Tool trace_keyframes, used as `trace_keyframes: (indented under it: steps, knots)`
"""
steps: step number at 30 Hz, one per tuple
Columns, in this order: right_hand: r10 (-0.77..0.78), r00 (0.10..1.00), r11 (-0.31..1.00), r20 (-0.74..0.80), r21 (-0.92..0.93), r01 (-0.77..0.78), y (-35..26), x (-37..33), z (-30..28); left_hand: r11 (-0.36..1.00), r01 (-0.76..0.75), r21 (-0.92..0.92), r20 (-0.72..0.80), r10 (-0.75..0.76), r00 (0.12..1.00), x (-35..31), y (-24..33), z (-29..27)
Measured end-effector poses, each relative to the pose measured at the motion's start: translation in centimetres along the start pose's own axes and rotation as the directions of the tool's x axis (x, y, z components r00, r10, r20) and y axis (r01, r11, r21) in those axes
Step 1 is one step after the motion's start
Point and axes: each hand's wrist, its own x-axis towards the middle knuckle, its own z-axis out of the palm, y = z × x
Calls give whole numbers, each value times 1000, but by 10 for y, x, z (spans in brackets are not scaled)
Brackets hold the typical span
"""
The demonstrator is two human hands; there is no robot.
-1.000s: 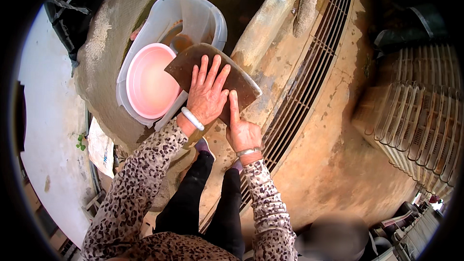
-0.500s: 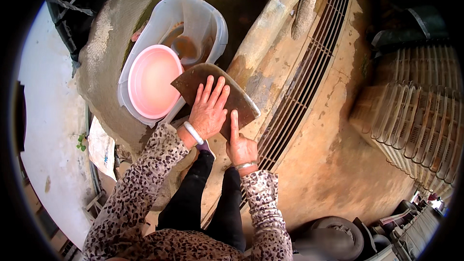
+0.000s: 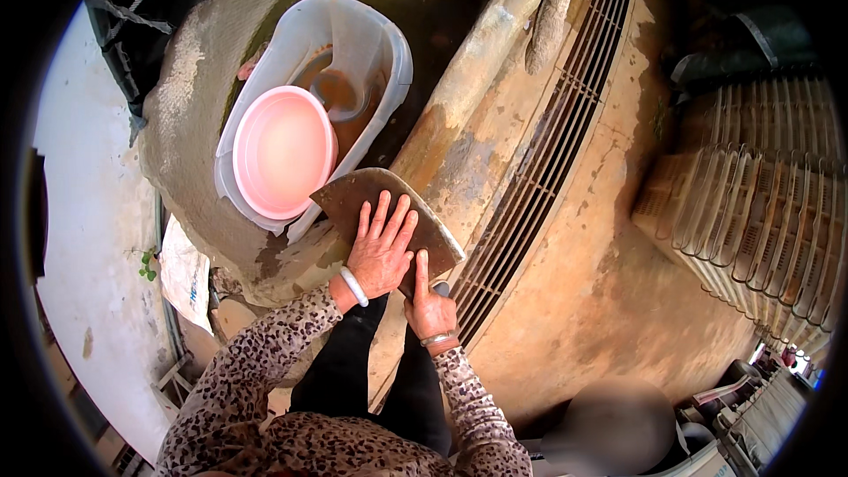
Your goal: The person cleans a large metal cleaver by rubbing the blade with water from a pink bowl at an outdoor utility sink.
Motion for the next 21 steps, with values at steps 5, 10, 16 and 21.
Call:
trace_keyframes:
  steps: [5,10,16,21]
  knots:
    - [-87,981,996,-175,-43,81,-1,95,-63,998,-2,68,-204,16,979,96,-22,-34]
    - [-66,996,996,-64,-56,62,11,27,-18,1000,-11,12,-44,12,999,25,-12,-1]
    - [-92,988,988,-126,-131,75,9,71,-50,996,14,84,-181,1,984,69,-16,-21]
    - [-117,979,993,-167,-18,116,-5,93,-105,992,-13,-125,-196,-12,981,102,-9,-77]
